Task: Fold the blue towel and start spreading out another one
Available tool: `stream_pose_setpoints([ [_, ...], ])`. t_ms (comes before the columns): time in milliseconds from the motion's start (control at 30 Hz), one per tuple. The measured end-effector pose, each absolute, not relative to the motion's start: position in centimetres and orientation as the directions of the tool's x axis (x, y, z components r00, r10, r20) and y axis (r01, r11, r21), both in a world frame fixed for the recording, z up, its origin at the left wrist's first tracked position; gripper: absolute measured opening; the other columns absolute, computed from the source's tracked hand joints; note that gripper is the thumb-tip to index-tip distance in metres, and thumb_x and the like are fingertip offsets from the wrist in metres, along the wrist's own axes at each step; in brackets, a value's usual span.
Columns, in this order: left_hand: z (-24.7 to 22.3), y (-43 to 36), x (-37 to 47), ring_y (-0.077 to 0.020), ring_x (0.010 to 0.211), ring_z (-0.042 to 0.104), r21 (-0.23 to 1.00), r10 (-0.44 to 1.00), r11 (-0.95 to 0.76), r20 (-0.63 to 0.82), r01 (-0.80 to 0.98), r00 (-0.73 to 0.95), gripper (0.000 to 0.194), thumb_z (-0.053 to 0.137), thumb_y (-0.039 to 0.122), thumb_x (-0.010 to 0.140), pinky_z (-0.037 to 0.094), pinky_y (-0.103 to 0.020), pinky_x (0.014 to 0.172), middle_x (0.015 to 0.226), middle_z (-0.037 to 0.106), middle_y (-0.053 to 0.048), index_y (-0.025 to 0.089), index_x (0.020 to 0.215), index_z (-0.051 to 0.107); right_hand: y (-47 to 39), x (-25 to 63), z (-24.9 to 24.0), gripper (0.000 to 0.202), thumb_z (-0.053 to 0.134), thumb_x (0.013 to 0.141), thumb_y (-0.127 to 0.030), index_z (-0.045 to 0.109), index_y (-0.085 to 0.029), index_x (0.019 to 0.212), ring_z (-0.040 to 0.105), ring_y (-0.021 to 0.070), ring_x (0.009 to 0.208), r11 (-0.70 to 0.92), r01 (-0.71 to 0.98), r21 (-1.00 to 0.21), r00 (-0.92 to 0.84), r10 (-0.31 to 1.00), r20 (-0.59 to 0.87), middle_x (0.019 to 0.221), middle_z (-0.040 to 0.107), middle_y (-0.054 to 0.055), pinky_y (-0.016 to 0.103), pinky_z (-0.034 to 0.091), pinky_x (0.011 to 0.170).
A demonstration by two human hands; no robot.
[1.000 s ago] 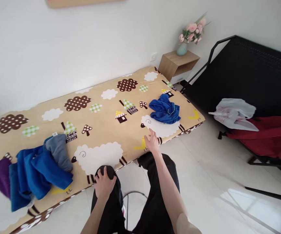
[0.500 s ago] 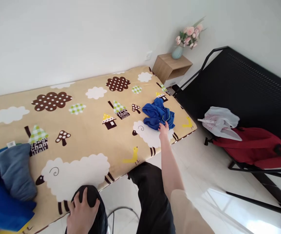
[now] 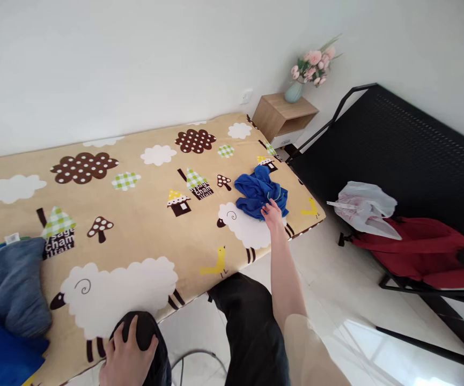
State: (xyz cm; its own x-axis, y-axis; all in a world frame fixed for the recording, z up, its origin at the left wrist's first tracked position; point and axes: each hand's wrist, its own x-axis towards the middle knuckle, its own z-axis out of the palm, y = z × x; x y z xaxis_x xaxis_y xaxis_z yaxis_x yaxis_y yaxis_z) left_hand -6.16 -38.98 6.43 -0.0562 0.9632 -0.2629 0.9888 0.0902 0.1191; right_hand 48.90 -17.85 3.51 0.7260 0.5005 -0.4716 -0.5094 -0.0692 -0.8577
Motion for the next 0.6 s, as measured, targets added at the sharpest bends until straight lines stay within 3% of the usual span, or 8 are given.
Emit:
stream_pose_setpoints([
  [133,6.6,-38.9,-6.2,-0.0479,0.128,0.051,0.117,0.959,0.073,-0.280,0.990,-0.038,0.061,0.069,0.038,0.061,0.047,-0.061,0.095,0.136,0.062,-0.010,0.039,0.122,0.071,-18.6,49.6,5.9,0.030,0.062,0.080,-0.010,0.062,-0.022,0.107,0.056,0.0077,0.066,0.075,-0.508,-0.858,0.776,0.471,-0.419,0.079,0.056,-0.006,0.021,0.045,0.062],
  [300,6.8,-39.0,-5.7,-0.0482,0.130,0.048,0.105,0.947,0.087,-0.318,0.991,-0.049,0.063,0.069,0.040,0.067,0.046,-0.060,0.096,0.139,0.059,-0.012,0.038,0.130,0.066,-21.0,49.1,13.4,0.021,0.067,0.086,-0.021,0.066,-0.023,0.107,0.052,0.0069,0.068,0.497,-0.340,-0.799,0.871,0.487,-0.068,0.092,0.059,-0.002,0.021,0.042,0.060],
  [367,6.9,-39.2,-5.3,-0.0468,0.129,0.049,0.072,0.947,0.112,-0.311,0.991,-0.084,0.066,0.066,0.043,0.073,0.046,-0.059,0.096,0.142,0.055,-0.016,0.032,0.137,0.061,-22.2,46.3,16.4,0.021,0.074,0.083,-0.031,0.066,-0.022,0.101,0.050,0.0066,0.068,0.588,-0.298,-0.752,0.865,0.500,0.048,0.089,0.059,-0.003,0.020,0.042,0.060],
  [467,7.2,-39.6,-4.8,-0.0441,0.126,0.049,0.014,0.951,0.132,-0.283,0.991,-0.122,0.070,0.053,0.048,0.085,0.049,-0.055,0.091,0.144,0.050,-0.023,0.017,0.147,0.051,-24.5,38.7,19.0,0.032,0.084,0.072,-0.041,0.061,-0.022,0.083,0.051,0.0084,0.067,0.546,-0.320,-0.774,0.818,0.571,0.065,0.074,0.054,-0.006,0.022,0.047,0.065],
  [600,7.5,-40.1,-4.6,-0.0425,0.123,0.050,-0.002,0.954,0.124,-0.276,0.992,-0.119,0.068,0.043,0.048,0.092,0.050,-0.055,0.087,0.145,0.048,-0.023,0.013,0.150,0.048,-29.1,24.7,18.4,0.049,0.094,0.055,-0.033,0.064,-0.026,0.092,0.046,0.0086,0.056,0.202,-0.530,-0.823,0.533,0.835,-0.137,0.067,0.051,-0.008,0.023,0.047,0.060],
])
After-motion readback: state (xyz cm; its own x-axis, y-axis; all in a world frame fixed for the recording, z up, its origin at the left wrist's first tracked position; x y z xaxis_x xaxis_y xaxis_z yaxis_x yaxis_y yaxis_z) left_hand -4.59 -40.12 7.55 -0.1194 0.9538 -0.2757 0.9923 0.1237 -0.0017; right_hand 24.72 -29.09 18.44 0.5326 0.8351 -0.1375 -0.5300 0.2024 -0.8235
